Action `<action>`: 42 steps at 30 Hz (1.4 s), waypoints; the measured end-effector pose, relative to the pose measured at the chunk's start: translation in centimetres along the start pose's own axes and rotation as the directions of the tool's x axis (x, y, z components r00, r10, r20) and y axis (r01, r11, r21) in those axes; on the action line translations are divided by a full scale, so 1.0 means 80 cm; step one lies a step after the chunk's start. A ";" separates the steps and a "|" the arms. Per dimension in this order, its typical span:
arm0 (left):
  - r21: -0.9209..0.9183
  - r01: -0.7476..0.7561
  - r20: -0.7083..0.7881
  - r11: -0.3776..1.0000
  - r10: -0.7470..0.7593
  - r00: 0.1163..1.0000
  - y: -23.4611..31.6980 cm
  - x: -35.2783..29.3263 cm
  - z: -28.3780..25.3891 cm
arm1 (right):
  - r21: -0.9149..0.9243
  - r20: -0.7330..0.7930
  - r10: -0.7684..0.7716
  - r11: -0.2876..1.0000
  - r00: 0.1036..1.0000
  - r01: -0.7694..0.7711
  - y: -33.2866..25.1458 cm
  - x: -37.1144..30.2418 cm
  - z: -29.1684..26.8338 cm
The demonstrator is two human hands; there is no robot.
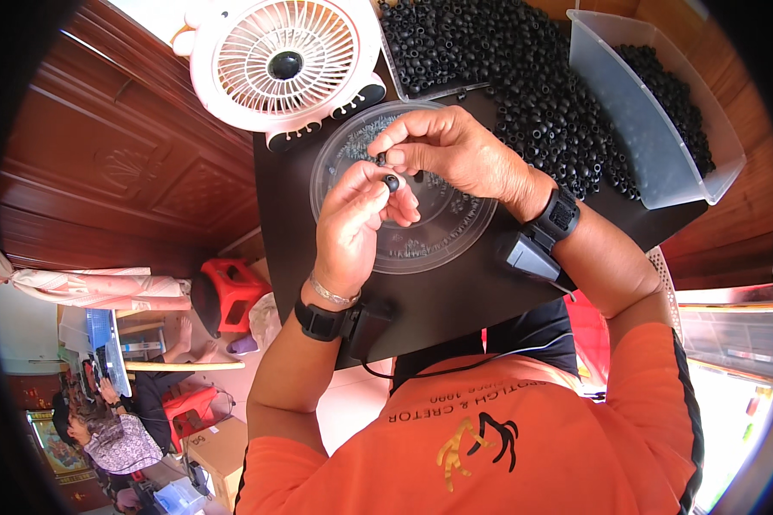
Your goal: The person picks up a black bead and a small blue component, then presses the blue component into the bead by hand. The person then places the assembled bead into a container and repeats the process.
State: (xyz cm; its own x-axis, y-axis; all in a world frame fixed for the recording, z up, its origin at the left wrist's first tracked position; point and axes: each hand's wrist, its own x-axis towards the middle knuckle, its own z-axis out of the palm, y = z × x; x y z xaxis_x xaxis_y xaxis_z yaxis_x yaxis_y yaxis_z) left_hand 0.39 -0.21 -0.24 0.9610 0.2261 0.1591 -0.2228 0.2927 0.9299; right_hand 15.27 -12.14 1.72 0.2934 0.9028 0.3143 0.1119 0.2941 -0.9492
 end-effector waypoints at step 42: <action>0.053 -0.022 -0.069 0.998 0.025 0.997 0.005 -0.001 -0.003 | -0.099 0.033 -0.019 0.995 0.999 0.022 -0.013 -0.002 -0.001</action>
State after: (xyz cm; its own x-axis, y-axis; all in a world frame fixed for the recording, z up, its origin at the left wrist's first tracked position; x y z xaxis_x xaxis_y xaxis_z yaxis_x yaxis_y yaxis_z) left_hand 0.19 0.08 0.05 0.9415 0.2971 0.1594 -0.2347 0.2381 0.9425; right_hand 15.15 -12.65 2.67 0.2597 0.9070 0.3316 0.2117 0.2815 -0.9359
